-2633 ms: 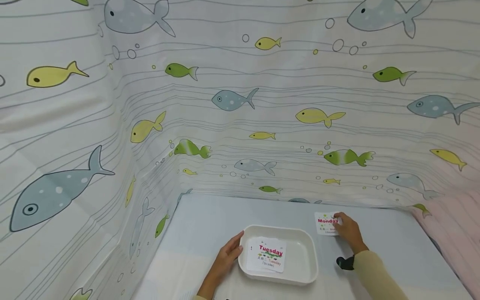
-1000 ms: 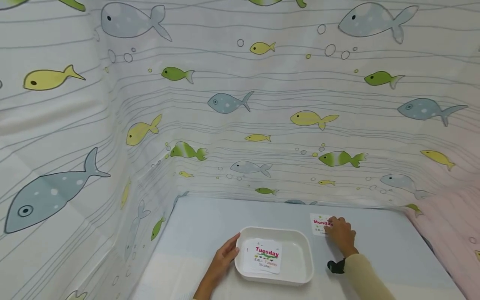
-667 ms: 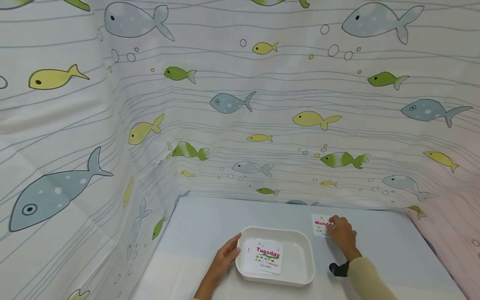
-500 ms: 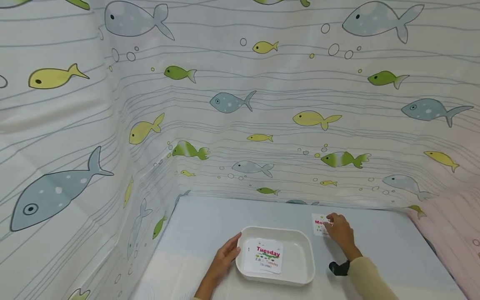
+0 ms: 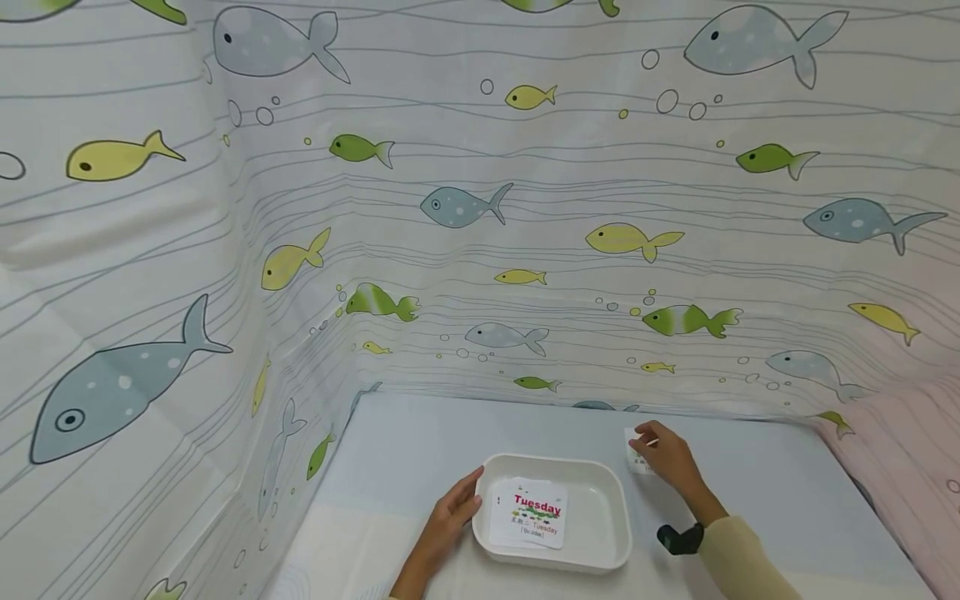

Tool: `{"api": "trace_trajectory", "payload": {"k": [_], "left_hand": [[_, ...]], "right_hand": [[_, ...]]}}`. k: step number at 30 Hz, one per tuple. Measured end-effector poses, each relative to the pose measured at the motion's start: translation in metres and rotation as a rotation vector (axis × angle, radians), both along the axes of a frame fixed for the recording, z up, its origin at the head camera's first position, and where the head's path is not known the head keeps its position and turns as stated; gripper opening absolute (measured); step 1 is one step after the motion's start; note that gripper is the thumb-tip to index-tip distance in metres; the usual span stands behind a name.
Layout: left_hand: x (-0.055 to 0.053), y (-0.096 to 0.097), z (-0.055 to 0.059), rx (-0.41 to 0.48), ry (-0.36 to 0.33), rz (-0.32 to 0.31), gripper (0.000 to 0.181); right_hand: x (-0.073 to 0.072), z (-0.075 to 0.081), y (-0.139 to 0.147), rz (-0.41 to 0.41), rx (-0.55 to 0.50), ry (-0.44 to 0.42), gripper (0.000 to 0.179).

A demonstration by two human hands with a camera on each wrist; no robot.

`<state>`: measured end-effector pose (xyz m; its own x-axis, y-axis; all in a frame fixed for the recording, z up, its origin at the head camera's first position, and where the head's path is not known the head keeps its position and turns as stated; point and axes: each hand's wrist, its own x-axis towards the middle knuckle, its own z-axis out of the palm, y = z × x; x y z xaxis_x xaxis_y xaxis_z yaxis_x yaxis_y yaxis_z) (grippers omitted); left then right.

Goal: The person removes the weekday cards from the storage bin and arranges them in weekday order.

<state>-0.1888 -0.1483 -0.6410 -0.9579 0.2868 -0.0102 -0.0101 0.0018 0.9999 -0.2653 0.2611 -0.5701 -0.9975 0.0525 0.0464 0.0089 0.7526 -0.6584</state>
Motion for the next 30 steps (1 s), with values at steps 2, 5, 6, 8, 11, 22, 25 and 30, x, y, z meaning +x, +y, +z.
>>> {"api": "trace_trajectory", "payload": {"k": [2, 5, 6, 8, 11, 22, 25, 30], "left_hand": [[0.0, 0.0, 0.001, 0.0, -0.008, 0.001, 0.051], [0.0, -0.001, 0.002, 0.004, -0.012, 0.004, 0.051], [0.0, -0.001, 0.002, 0.006, -0.011, 0.004, 0.051], [0.0, 0.0, 0.002, 0.008, -0.01, 0.005, 0.051], [0.0, 0.0, 0.001, 0.016, -0.009, 0.005, 0.052], [0.001, 0.0, -0.001, 0.014, -0.004, -0.002, 0.051], [0.0, -0.001, -0.001, 0.015, -0.004, -0.006, 0.051], [0.0, -0.002, -0.004, 0.021, 0.017, -0.011, 0.052]], "right_hand": [[-0.001, 0.004, -0.005, 0.019, -0.018, 0.009, 0.032], [-0.002, 0.008, -0.014, 0.042, -0.032, 0.02, 0.032], [-0.003, 0.009, -0.017, 0.051, -0.036, 0.022, 0.032], [-0.002, 0.012, -0.024, 0.07, -0.048, 0.017, 0.03], [-0.002, 0.015, -0.033, 0.105, -0.068, 0.001, 0.026], [0.002, 0.023, -0.063, 0.195, -0.121, -0.044, 0.012], [0.003, 0.024, -0.071, 0.214, -0.134, -0.055, 0.011], [0.004, 0.021, -0.082, 0.24, -0.167, -0.082, 0.011]]}}
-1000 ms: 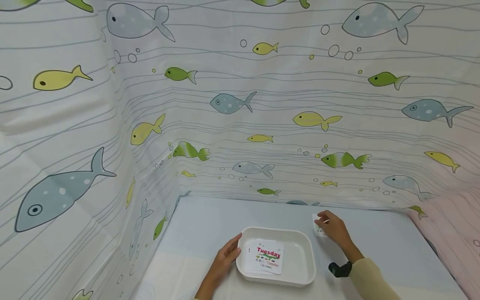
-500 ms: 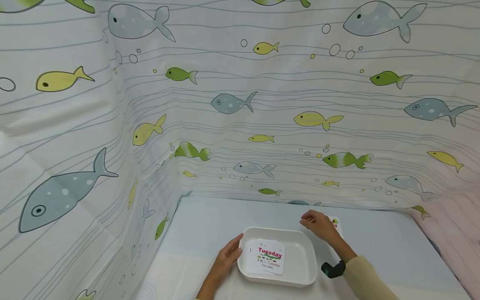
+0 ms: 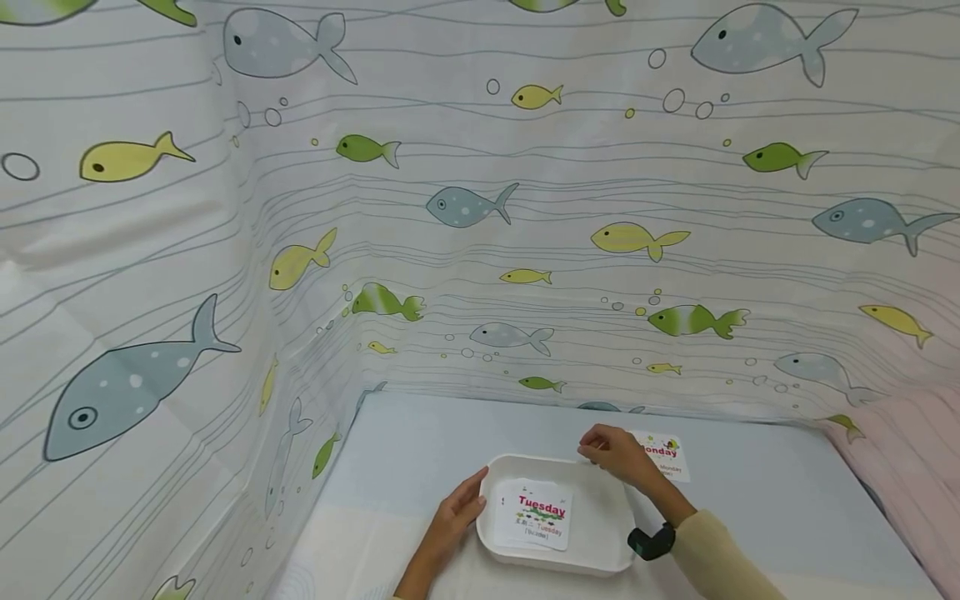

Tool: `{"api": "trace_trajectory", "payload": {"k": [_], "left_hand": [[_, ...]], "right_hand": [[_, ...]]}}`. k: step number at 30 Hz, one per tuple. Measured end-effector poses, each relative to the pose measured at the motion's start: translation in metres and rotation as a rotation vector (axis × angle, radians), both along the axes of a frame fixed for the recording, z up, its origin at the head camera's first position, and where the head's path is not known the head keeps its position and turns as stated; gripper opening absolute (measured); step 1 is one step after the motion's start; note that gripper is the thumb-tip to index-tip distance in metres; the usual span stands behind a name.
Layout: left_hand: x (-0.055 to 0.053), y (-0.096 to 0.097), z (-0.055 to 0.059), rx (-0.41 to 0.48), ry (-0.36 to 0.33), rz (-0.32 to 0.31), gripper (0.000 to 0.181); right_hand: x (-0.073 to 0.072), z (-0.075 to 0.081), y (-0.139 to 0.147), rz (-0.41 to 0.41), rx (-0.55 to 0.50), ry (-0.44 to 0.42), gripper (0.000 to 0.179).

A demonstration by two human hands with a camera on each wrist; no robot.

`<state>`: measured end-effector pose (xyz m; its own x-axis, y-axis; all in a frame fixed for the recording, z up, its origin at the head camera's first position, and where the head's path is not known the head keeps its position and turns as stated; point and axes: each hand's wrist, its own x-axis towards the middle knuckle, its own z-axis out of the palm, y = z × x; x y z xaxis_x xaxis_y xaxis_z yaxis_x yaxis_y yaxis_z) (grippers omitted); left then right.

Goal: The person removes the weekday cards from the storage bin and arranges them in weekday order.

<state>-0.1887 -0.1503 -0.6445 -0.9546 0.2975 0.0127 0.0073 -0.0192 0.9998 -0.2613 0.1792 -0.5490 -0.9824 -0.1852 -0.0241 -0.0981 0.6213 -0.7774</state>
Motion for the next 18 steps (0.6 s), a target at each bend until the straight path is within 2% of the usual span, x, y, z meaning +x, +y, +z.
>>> {"api": "trace_trajectory", "payload": {"k": [10, 15, 18], "left_hand": [[0.003, 0.0, 0.002, 0.033, -0.01, 0.0, 0.052], [0.003, 0.0, 0.001, 0.025, -0.004, 0.004, 0.051], [0.002, 0.0, 0.001, 0.017, -0.003, 0.003, 0.051]], "right_hand": [[0.001, -0.002, -0.012, 0.181, -0.091, -0.04, 0.01], [0.002, -0.004, -0.018, 0.297, -0.082, -0.053, 0.016], [0.002, -0.004, -0.021, 0.339, -0.05, -0.044, 0.018]]}}
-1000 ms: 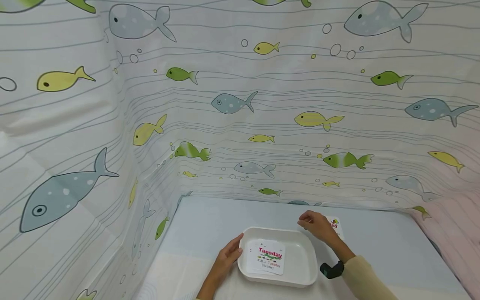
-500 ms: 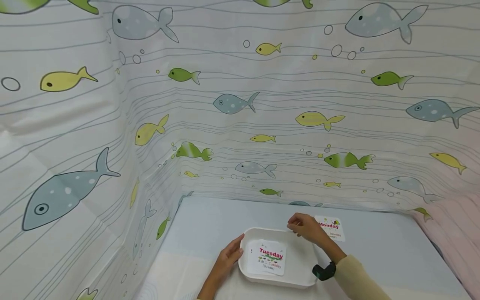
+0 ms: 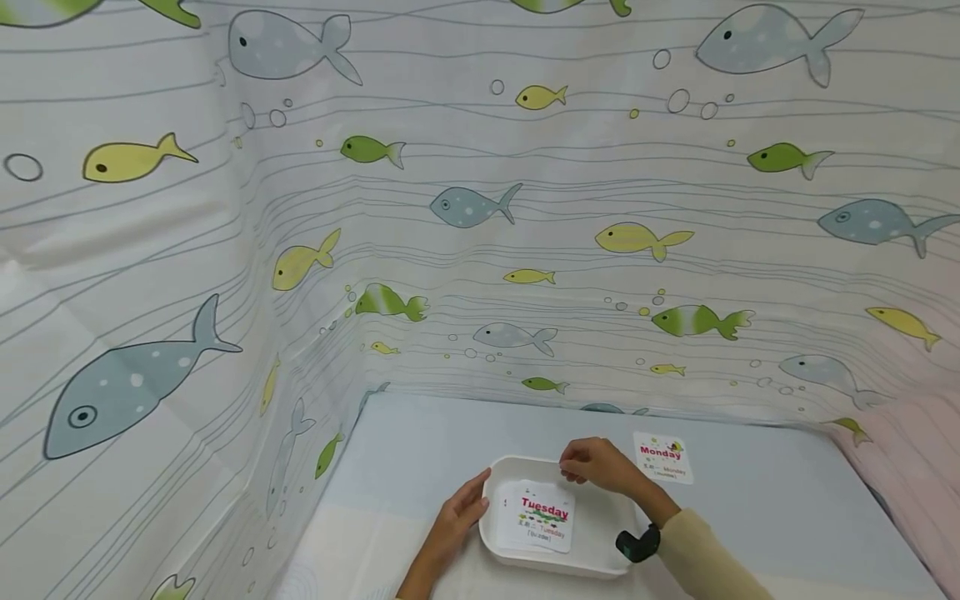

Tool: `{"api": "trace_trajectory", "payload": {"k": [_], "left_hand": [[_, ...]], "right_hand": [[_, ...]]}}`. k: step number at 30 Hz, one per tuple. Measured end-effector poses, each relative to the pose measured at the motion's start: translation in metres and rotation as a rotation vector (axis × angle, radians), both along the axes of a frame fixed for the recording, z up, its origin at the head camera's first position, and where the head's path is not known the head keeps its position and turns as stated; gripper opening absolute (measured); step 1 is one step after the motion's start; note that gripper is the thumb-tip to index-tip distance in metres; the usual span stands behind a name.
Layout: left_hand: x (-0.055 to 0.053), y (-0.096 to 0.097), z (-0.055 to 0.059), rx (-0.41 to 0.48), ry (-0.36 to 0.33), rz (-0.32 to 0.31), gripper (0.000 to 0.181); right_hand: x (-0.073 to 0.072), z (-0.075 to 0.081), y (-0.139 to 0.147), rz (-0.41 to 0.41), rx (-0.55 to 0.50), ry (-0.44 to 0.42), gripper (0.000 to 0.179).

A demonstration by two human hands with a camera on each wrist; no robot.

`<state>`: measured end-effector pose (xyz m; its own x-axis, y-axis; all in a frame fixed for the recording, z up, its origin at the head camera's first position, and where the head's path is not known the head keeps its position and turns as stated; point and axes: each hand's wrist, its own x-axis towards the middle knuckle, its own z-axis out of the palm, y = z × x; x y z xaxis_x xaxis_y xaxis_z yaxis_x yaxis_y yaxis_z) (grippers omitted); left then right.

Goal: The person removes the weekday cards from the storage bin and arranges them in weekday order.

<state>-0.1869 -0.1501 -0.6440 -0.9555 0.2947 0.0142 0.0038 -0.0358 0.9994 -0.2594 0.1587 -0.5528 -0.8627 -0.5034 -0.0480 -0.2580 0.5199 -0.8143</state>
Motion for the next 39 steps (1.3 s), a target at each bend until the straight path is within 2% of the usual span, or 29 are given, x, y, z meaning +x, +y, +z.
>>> {"api": "trace_trajectory", "payload": {"k": [8, 19, 30, 39], "left_hand": [[0.0, 0.0, 0.001, 0.016, -0.014, -0.003, 0.052], [0.001, 0.0, 0.002, 0.023, -0.022, -0.014, 0.052], [0.0, 0.0, 0.003, 0.021, -0.016, -0.007, 0.052], [-0.001, 0.0, 0.0, 0.03, -0.022, -0.002, 0.052]], "right_hand": [[0.001, -0.003, -0.004, 0.02, 0.077, 0.117, 0.02], [0.004, -0.022, -0.012, 0.02, 0.097, 0.109, 0.02], [0.008, -0.028, -0.014, 0.035, 0.106, 0.084, 0.018], [0.009, -0.037, -0.016, 0.027, 0.162, 0.112, 0.017]]}}
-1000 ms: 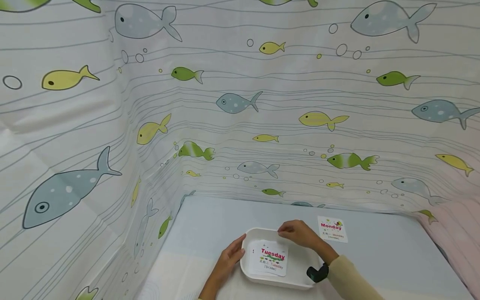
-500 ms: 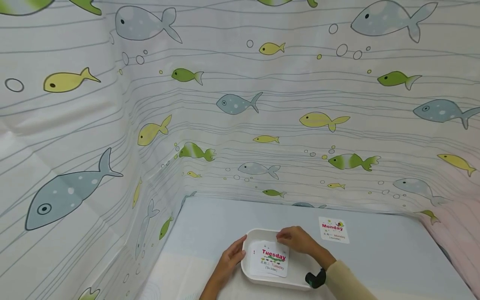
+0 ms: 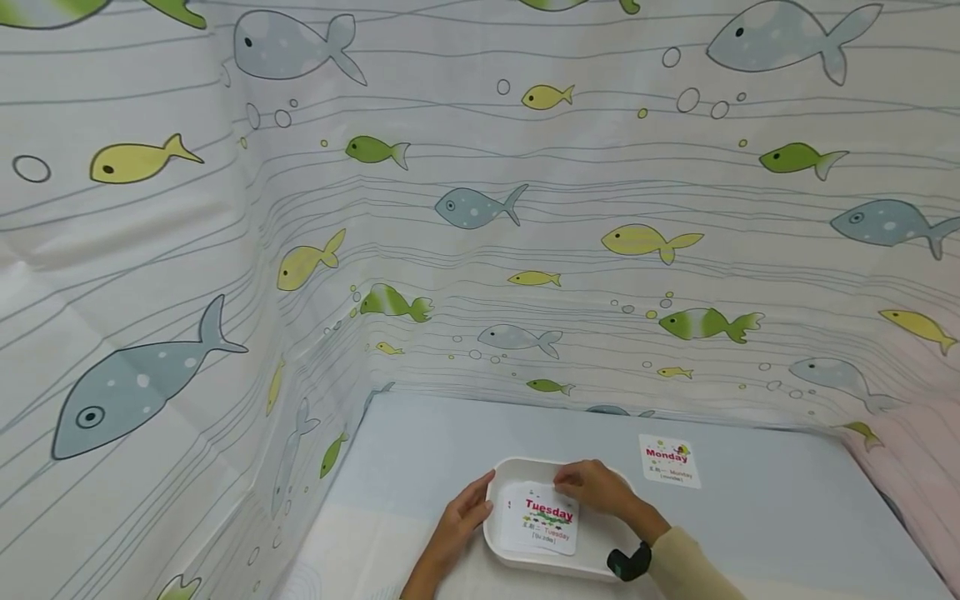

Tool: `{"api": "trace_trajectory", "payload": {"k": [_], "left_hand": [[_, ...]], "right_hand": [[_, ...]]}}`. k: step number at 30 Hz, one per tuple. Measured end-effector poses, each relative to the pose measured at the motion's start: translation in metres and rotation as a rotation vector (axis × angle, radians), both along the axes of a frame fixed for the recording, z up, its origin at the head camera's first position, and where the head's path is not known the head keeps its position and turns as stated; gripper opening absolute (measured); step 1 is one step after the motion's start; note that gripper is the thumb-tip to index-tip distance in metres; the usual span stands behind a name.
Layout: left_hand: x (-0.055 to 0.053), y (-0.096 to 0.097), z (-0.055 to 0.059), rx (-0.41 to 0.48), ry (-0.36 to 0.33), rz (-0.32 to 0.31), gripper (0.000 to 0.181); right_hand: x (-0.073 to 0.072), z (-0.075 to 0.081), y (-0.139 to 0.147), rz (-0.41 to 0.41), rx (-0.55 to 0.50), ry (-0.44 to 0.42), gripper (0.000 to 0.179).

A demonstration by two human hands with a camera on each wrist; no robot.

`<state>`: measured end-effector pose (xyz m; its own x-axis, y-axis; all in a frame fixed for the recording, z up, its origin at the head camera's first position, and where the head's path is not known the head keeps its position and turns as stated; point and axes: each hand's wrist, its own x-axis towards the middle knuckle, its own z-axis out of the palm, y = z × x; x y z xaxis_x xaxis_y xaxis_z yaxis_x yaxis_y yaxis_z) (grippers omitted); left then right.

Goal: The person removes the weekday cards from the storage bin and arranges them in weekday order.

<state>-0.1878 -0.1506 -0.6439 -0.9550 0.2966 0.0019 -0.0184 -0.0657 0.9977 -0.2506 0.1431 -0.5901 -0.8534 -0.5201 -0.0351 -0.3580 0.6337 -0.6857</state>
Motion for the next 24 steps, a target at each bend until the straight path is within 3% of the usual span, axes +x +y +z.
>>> {"api": "trace_trajectory", "payload": {"k": [8, 15, 24], "left_hand": [[0.001, 0.001, 0.001, 0.007, 0.007, -0.005, 0.053], [0.001, 0.001, 0.0, -0.013, 0.008, 0.008, 0.052], [0.002, 0.001, 0.002, -0.028, -0.004, 0.016, 0.052]], "right_hand": [[0.002, -0.006, 0.001, 0.072, 0.038, 0.002, 0.035], [0.006, -0.009, 0.0, 0.148, 0.148, -0.011, 0.069], [0.01, -0.015, 0.004, 0.259, 0.163, 0.088, 0.084]]}}
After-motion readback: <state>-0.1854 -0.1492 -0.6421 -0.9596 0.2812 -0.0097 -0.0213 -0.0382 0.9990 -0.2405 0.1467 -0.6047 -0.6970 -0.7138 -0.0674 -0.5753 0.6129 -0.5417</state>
